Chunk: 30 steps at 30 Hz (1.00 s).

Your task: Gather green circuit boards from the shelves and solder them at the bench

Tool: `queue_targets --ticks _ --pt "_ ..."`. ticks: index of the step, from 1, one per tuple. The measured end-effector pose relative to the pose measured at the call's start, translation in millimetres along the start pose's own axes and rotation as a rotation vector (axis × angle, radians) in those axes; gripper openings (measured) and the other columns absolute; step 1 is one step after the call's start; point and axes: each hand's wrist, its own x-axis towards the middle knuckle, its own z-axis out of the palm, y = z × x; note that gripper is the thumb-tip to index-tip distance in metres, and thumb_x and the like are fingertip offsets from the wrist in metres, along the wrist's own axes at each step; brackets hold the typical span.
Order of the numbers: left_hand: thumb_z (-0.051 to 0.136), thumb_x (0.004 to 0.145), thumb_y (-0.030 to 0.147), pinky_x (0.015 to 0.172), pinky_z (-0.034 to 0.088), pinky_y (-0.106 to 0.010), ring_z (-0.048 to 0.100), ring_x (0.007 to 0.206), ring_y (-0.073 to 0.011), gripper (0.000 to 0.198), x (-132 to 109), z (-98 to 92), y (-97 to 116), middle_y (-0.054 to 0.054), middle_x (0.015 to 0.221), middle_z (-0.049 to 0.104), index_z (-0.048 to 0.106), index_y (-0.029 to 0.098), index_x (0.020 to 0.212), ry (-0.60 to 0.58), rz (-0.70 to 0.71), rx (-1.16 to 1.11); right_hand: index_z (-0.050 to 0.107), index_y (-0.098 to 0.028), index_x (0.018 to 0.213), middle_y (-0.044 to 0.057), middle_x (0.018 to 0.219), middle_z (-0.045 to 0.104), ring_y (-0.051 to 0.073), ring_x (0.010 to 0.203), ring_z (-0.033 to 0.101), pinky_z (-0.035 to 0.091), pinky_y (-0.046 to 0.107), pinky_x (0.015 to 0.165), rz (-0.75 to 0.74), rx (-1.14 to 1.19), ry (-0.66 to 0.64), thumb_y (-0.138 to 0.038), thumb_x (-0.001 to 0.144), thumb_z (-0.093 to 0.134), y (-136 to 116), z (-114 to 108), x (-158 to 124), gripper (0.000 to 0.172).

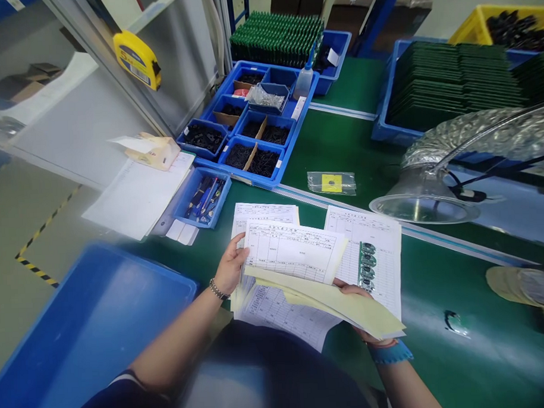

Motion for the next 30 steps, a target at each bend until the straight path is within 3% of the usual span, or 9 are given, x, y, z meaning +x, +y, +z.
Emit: queue_targets --ticks 8,10,12,14,21,30 --pt "0.06 0.077 0.027 0.08 0.046 -0.036 0.059 0.095 -0.0209 0.068 0 -5.0 -5 -0.005 0.106 0.064 0.024 0.03 0.135 -0.009 0.059 0.064 0.063 -0.027 0.091 0.005 0.114 0.059 0.032 0.104 0.053 0.043 0.046 0.088 -0.04 0.059 -0.053 -0.051 0.059 0.066 -15 9 3 0.04" --pt "0.06 0.076 0.028 0.083 0.045 -0.034 0.057 0.1 -0.021 0.059 1 -8.9 -7 -0.005 0.11 0.062 0.037 0.028 0.13 -0.004 0.071 0.105 0.064 -0.027 0.092 0.006 0.114 0.059 0.032 0.104 0.053 0.043 0.046 0.088 -0.043 0.062 -0.047 -0.05 0.058 0.068 -17 11 2 0.041" --pt "0.062 0.074 0.029 0.085 0.043 -0.032 0.055 0.103 -0.0219 0.04 1 -12.2 -7 -0.006 0.11 0.062 0.057 0.022 0.113 0.0 0.059 0.159 0.064 -0.027 0.092 0.006 0.114 0.059 0.031 0.105 0.053 0.042 0.044 0.089 -0.037 0.065 -0.026 -0.047 0.056 0.07 -16 12 1 0.042" --pt "0.064 0.072 0.032 0.086 0.043 -0.03 0.054 0.103 -0.0236 0.028 1 -13.4 -5 -0.008 0.107 0.063 0.067 0.018 0.096 -0.027 0.036 0.187 0.064 -0.028 0.091 0.007 0.114 0.059 0.031 0.106 0.052 0.041 0.042 0.09 -0.025 0.08 0.001 -0.044 0.053 0.073 -12 11 0 0.043" --pt "0.058 0.069 0.056 0.088 0.042 -0.038 0.056 0.101 -0.0284 0.047 -2 -8.4 4 -0.011 0.104 0.065 0.069 0.017 0.094 -0.169 0.042 0.165 0.063 -0.026 0.089 0.008 0.112 0.06 0.031 0.106 0.052 0.04 0.045 0.092 0.021 0.121 0.052 -0.05 0.051 0.073 3 4 0 0.046" --pt "0.058 0.071 0.053 0.087 0.043 -0.038 0.057 0.099 -0.027 0.046 0 -13.8 0 -0.011 0.103 0.065 0.066 0.017 0.1 -0.207 0.014 0.177 0.067 -0.026 0.082 0.005 0.106 0.063 0.027 0.104 0.054 0.042 0.041 0.093 0.076 0.151 0.125 -0.045 0.061 0.07 5 2 3 0.029"
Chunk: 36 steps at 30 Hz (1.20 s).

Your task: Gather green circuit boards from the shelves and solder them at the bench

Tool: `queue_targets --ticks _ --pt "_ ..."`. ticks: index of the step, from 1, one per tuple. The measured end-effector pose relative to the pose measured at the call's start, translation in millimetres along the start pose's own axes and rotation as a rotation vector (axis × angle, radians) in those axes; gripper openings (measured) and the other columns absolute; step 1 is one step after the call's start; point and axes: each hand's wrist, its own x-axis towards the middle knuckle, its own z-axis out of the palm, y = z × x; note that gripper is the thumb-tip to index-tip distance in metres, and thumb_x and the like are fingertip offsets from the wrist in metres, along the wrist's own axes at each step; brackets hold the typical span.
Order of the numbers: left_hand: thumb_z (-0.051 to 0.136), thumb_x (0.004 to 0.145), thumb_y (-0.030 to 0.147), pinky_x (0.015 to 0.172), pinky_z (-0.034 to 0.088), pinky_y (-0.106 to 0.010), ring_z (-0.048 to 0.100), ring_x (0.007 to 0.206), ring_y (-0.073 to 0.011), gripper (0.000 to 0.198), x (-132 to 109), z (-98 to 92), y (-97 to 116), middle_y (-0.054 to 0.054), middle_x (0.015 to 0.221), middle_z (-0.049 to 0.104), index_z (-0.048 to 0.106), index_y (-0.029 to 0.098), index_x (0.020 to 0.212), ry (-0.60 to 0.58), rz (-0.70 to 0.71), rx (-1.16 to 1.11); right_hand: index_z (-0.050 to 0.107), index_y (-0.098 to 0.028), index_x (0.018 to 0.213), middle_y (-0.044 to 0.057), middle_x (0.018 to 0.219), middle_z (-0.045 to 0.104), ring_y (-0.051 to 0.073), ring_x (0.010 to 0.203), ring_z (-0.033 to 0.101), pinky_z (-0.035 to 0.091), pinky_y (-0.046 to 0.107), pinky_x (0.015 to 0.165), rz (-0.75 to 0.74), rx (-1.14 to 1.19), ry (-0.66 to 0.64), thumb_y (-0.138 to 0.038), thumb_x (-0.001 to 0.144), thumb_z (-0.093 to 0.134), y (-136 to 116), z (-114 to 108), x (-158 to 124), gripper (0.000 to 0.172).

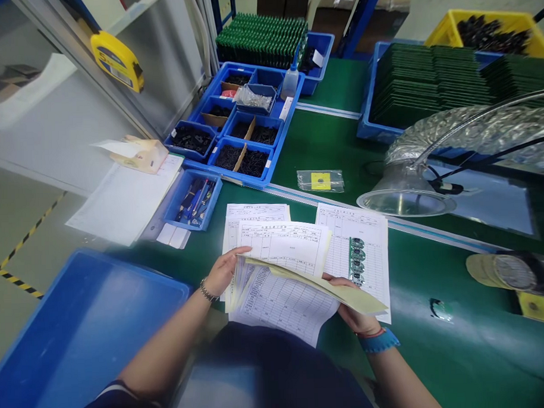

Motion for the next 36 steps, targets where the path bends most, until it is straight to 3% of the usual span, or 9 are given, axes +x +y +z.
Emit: queue_targets --ticks 5,10,13,18,21,28,33,36 --pt "0.063 0.072 0.04 0.086 0.043 -0.035 0.059 0.093 -0.0235 0.031 1 1.9 -3 -0.008 0.095 0.067 0.068 0.016 0.092 0.039 -0.051 -0.007 0.067 -0.026 0.078 0.004 0.096 0.067 0.027 0.101 0.057 0.043 0.043 0.094 0.065 0.007 0.129 -0.037 0.063 0.071 6 1 2 0.019" --pt "0.06 0.074 0.042 0.074 0.049 -0.034 0.063 0.08 -0.0209 0.031 3 7.0 -3 -0.008 0.085 0.069 0.066 0.015 0.088 0.108 -0.101 -0.101 0.064 -0.026 0.091 0.001 0.091 0.068 0.024 0.102 0.057 0.041 0.042 0.097 0.061 0.01 0.203 -0.034 0.068 0.067 8 3 4 0.024" --pt "0.061 0.074 0.042 0.072 0.05 -0.032 0.064 0.078 -0.0203 0.032 5 10.1 -1 -0.008 0.085 0.069 0.065 0.014 0.088 0.143 -0.114 -0.145 0.065 -0.028 0.08 0.002 0.095 0.068 0.025 0.101 0.057 0.042 0.042 0.094 0.025 -0.002 0.149 -0.038 0.067 0.067 8 -1 3 0.017" --pt "0.062 0.073 0.04 0.073 0.05 -0.032 0.064 0.08 -0.0206 0.032 5 12.5 0 -0.009 0.087 0.069 0.065 0.013 0.09 0.166 -0.109 -0.179 0.064 -0.027 0.082 0.006 0.114 0.06 0.032 0.108 0.051 0.043 0.043 0.088 -0.049 -0.005 -0.012 -0.049 0.05 0.073 3 -3 -1 0.039" --pt "0.062 0.074 0.039 0.073 0.05 -0.032 0.063 0.082 -0.0203 0.031 4 12.3 0 -0.009 0.088 0.069 0.065 0.013 0.091 0.168 -0.11 -0.19 0.063 -0.028 0.085 0.006 0.117 0.058 0.032 0.11 0.049 0.041 0.044 0.089 -0.07 -0.01 -0.067 -0.051 0.051 0.072 0 0 -2 0.041" --pt "0.062 0.073 0.039 0.076 0.049 -0.035 0.063 0.086 -0.0222 0.033 3 10.9 0 -0.01 0.092 0.068 0.065 0.013 0.094 0.164 -0.117 -0.192 0.063 -0.028 0.088 0.006 0.115 0.059 0.031 0.108 0.051 0.04 0.043 0.089 -0.123 -0.075 -0.113 -0.04 0.056 0.071 -11 9 -3 0.035" --pt "0.062 0.073 0.04 0.077 0.048 -0.034 0.063 0.085 -0.0216 0.033 3 9.9 -1 -0.009 0.091 0.068 0.065 0.014 0.093 0.16 -0.107 -0.177 0.061 -0.027 0.093 0.007 0.12 0.055 0.031 0.107 0.051 0.04 0.043 0.089 -0.163 -0.094 -0.148 -0.032 0.053 0.074 -9 7 -5 0.042" --pt "0.06 0.075 0.04 0.076 0.048 -0.032 0.062 0.085 -0.0203 0.031 3 9.9 -2 -0.008 0.092 0.068 0.065 0.016 0.092 0.149 -0.099 -0.152 0.061 -0.027 0.091 0.007 0.12 0.055 0.03 0.108 0.051 0.041 0.042 0.089 -0.135 -0.069 -0.129 -0.038 0.056 0.073 -5 3 -4 0.039"
